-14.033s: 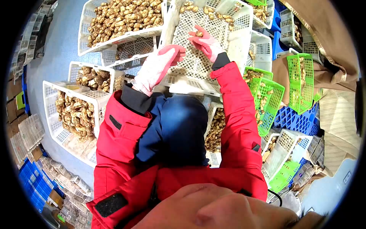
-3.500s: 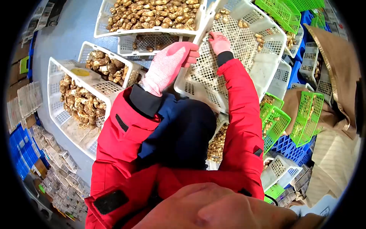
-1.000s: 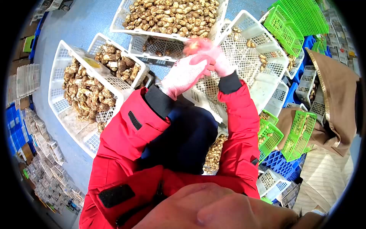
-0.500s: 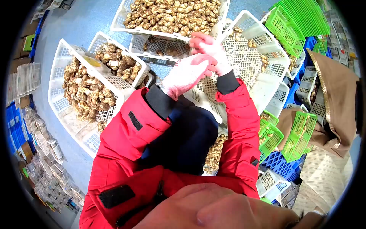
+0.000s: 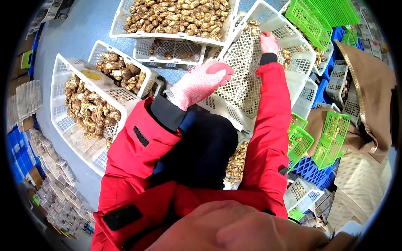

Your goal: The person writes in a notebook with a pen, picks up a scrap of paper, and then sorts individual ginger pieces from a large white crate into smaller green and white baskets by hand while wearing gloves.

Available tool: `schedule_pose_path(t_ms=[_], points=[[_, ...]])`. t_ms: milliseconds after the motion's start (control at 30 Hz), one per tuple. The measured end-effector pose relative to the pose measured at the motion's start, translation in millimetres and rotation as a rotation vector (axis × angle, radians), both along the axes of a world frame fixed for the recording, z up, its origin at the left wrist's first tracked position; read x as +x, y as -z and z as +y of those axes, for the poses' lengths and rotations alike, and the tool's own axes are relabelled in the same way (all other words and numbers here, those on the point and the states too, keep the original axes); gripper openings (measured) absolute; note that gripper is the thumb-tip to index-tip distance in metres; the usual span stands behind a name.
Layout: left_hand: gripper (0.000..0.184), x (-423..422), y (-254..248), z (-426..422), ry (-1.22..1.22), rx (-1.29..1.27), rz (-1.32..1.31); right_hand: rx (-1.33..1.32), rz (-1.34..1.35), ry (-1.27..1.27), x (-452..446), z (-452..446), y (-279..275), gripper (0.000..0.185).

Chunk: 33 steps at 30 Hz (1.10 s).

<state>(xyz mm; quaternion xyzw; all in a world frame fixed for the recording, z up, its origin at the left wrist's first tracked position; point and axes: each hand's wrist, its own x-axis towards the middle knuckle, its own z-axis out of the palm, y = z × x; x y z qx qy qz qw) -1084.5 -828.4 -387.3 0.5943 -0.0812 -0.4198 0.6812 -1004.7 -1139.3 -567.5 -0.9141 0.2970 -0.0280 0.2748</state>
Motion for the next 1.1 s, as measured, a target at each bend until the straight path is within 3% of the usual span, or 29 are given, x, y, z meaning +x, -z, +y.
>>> schedule_pose_path(t_ms=[67, 167, 200, 267, 300, 333, 400, 433, 533, 733, 833, 1100], points=[[0.028, 0, 2, 0, -0.005, -0.009, 0.025, -0.115, -0.004, 0.025, 21, 9, 26, 0.046], [0.027, 0, 2, 4, -0.059, -0.023, 0.063, -0.290, 0.173, 0.053, 34, 33, 26, 0.042], [0.026, -2, 5, 4, -0.109, -0.135, 0.112, -0.292, 0.182, 0.028, 38, 31, 32, 0.040], [0.026, 5, 1, 5, 0.010, 0.095, -0.088, -0.321, 0.017, 0.010, 30, 33, 34, 0.038], [0.027, 5, 1, 4, -0.006, 0.067, -0.059, -0.175, -0.135, 0.028, 24, 30, 31, 0.043], [0.027, 5, 1, 3, -0.021, 0.037, -0.034, 0.085, -0.122, 0.095, 18, 25, 26, 0.048], [0.028, 5, 2, -1, -0.048, -0.001, 0.011, 1.229, -0.608, 0.291, 8, 22, 27, 0.047], [0.028, 5, 4, -2, -0.056, -0.008, 0.034, 1.537, -0.729, 0.205, -5, 15, 27, 0.044], [0.031, 4, 7, -2, -0.050, -0.017, 0.059, 1.763, -0.687, 0.024, -28, 26, -21, 0.043], [0.032, 2, 0, 0, -0.018, 0.008, 0.083, 1.553, -0.667, -0.150, -21, 40, -54, 0.043], [0.033, 0, 4, 2, -0.023, -0.001, 0.104, 1.682, -0.694, -0.152, -29, 52, -69, 0.043], [0.034, -3, 0, 6, 0.010, 0.047, 0.045, 1.447, -0.623, -0.146, -44, 63, -76, 0.041]])
